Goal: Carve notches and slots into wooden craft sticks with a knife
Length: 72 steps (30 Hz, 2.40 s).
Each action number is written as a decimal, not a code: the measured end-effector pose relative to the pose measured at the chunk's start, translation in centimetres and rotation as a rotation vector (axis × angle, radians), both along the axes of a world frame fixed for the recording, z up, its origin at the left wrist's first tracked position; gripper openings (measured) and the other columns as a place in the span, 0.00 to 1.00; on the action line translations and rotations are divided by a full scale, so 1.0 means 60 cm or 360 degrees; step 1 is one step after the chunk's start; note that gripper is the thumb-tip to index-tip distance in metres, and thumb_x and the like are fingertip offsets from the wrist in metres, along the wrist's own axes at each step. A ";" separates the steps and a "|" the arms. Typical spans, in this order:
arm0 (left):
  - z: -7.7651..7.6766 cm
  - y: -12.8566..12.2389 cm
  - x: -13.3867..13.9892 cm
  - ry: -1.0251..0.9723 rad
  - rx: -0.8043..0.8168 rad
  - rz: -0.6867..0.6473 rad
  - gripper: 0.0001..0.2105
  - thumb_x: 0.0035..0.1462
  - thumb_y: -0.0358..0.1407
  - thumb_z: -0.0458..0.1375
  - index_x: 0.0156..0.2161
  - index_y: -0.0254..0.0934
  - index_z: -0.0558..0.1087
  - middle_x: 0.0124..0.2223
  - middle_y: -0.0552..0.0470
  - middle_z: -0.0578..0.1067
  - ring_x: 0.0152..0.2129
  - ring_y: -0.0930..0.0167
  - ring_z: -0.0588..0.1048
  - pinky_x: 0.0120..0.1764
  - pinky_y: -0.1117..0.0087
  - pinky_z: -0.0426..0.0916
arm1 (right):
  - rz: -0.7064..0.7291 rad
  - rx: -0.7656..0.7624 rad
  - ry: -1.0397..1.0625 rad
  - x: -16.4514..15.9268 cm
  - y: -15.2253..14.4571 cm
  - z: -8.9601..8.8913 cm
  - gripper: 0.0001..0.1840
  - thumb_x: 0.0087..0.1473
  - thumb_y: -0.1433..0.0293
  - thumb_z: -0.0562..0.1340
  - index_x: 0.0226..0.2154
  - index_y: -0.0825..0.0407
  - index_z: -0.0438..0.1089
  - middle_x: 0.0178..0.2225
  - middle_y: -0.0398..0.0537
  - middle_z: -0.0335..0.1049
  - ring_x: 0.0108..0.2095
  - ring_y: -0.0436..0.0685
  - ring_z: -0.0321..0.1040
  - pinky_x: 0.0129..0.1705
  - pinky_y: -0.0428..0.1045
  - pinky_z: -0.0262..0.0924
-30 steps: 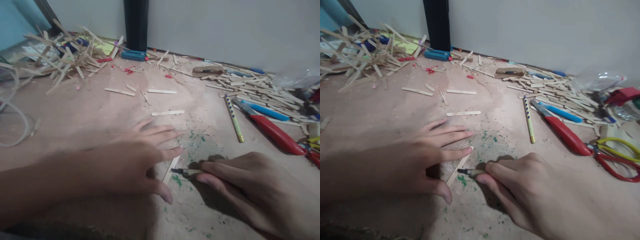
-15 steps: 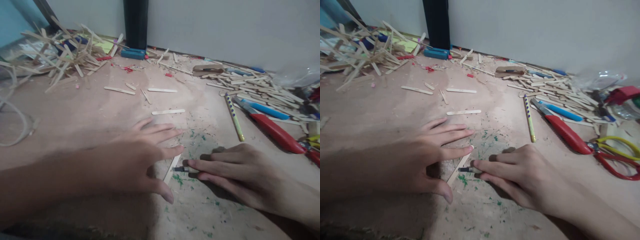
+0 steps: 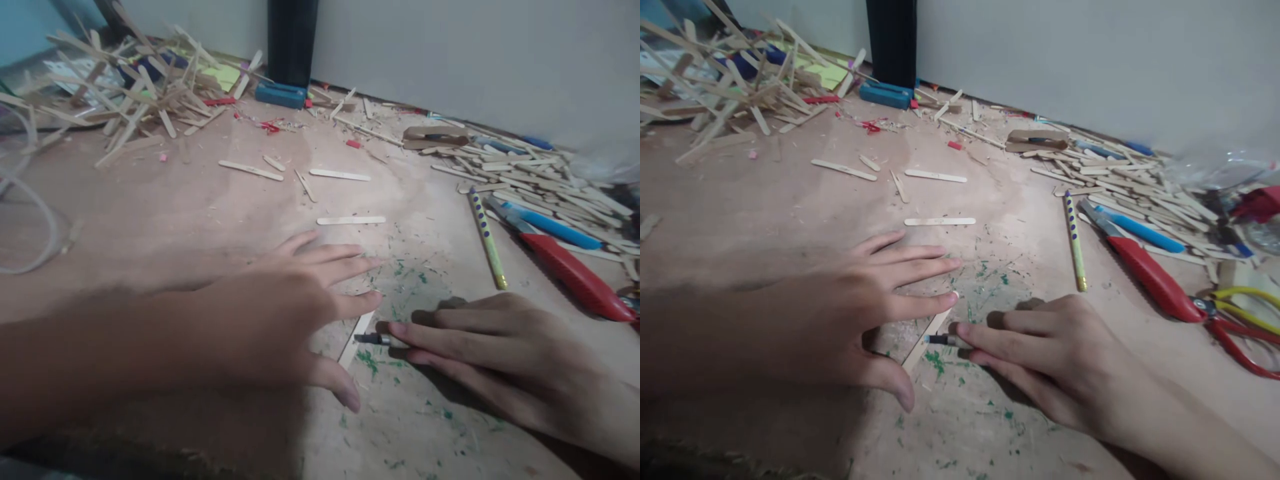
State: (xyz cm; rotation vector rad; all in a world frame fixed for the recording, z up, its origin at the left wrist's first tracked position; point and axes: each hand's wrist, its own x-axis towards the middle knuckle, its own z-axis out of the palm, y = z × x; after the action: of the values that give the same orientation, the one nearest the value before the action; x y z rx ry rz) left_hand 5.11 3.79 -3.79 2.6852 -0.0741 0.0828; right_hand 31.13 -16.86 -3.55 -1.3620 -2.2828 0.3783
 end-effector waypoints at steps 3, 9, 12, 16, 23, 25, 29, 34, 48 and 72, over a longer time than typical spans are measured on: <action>0.000 0.003 -0.001 0.0014 -0.0013 0.0022 0.52 0.57 0.66 0.88 0.78 0.43 0.85 0.88 0.32 0.70 0.87 0.36 0.69 0.90 0.28 0.55 | -0.0028 -0.0005 0.0042 -0.002 0.002 -0.002 0.25 0.95 0.67 0.59 0.84 0.42 0.73 0.33 0.39 0.82 0.25 0.52 0.79 0.29 0.48 0.65; -0.002 0.007 -0.002 0.0008 0.0024 0.0000 0.53 0.57 0.68 0.88 0.79 0.42 0.84 0.88 0.30 0.69 0.87 0.35 0.68 0.89 0.27 0.57 | 0.0002 -0.0056 0.0134 -0.008 0.006 0.004 0.21 0.96 0.66 0.59 0.78 0.45 0.78 0.33 0.39 0.82 0.26 0.50 0.78 0.30 0.47 0.64; -0.005 0.007 -0.003 -0.0015 0.0030 -0.0018 0.55 0.56 0.67 0.88 0.80 0.41 0.83 0.88 0.29 0.69 0.87 0.34 0.69 0.89 0.27 0.58 | 0.0003 -0.0031 0.0137 -0.009 0.007 0.007 0.20 0.96 0.65 0.57 0.76 0.46 0.80 0.32 0.39 0.81 0.25 0.50 0.78 0.29 0.47 0.63; -0.005 0.006 -0.004 -0.0032 0.0010 0.0012 0.53 0.56 0.68 0.88 0.79 0.44 0.84 0.89 0.32 0.70 0.86 0.36 0.70 0.90 0.29 0.56 | 0.0011 -0.0079 0.0124 -0.003 0.005 0.011 0.23 0.94 0.69 0.60 0.80 0.42 0.78 0.33 0.40 0.83 0.26 0.52 0.80 0.29 0.47 0.66; 0.001 0.001 -0.002 -0.0050 -0.0026 -0.0018 0.49 0.66 0.67 0.83 0.79 0.37 0.84 0.87 0.27 0.70 0.85 0.33 0.71 0.88 0.21 0.56 | -0.0042 -0.0089 0.0042 0.008 -0.009 0.001 0.25 0.90 0.64 0.68 0.81 0.40 0.79 0.36 0.45 0.87 0.29 0.56 0.83 0.31 0.49 0.72; 0.000 0.001 -0.003 -0.0048 -0.0025 -0.0016 0.48 0.67 0.67 0.82 0.79 0.37 0.84 0.87 0.27 0.71 0.85 0.34 0.71 0.89 0.22 0.57 | -0.0078 -0.0021 -0.0036 0.009 -0.017 -0.010 0.26 0.87 0.54 0.72 0.78 0.42 0.84 0.37 0.48 0.87 0.30 0.58 0.83 0.32 0.50 0.73; -0.003 0.001 -0.006 -0.0031 -0.0015 0.0001 0.47 0.68 0.69 0.80 0.79 0.41 0.84 0.88 0.31 0.70 0.87 0.38 0.69 0.91 0.28 0.54 | -0.0063 0.0030 -0.0108 0.012 -0.029 -0.026 0.30 0.85 0.45 0.72 0.75 0.43 0.86 0.38 0.51 0.85 0.33 0.60 0.81 0.34 0.51 0.71; -0.001 0.001 -0.001 0.0029 -0.0007 0.0024 0.49 0.63 0.69 0.84 0.79 0.44 0.84 0.89 0.32 0.69 0.87 0.36 0.69 0.90 0.26 0.53 | -0.0037 0.0032 -0.0081 0.011 -0.021 -0.019 0.27 0.88 0.52 0.71 0.79 0.45 0.81 0.35 0.46 0.83 0.30 0.57 0.79 0.33 0.50 0.67; -0.016 0.003 -0.005 -0.0135 0.0124 0.0000 0.54 0.55 0.69 0.87 0.78 0.41 0.84 0.86 0.29 0.73 0.84 0.37 0.73 0.88 0.29 0.61 | -0.0034 -0.0100 0.0147 -0.015 0.003 0.006 0.20 0.96 0.66 0.59 0.77 0.40 0.79 0.36 0.39 0.86 0.29 0.52 0.84 0.31 0.48 0.71; -0.004 0.006 -0.025 -0.0474 0.0204 -0.0142 0.33 0.90 0.61 0.62 0.73 0.30 0.81 0.67 0.38 0.92 0.70 0.54 0.89 0.88 0.45 0.64 | -0.0127 -0.0286 0.0345 -0.007 0.013 0.037 0.19 0.94 0.66 0.62 0.64 0.48 0.91 0.42 0.51 0.94 0.33 0.54 0.89 0.35 0.47 0.78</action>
State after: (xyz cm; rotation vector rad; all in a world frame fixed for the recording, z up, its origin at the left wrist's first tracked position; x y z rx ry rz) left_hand 3.63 4.14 -4.00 2.7716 -0.3001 0.4642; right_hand 30.68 -16.09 -1.35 -1.4172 -2.0514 0.6837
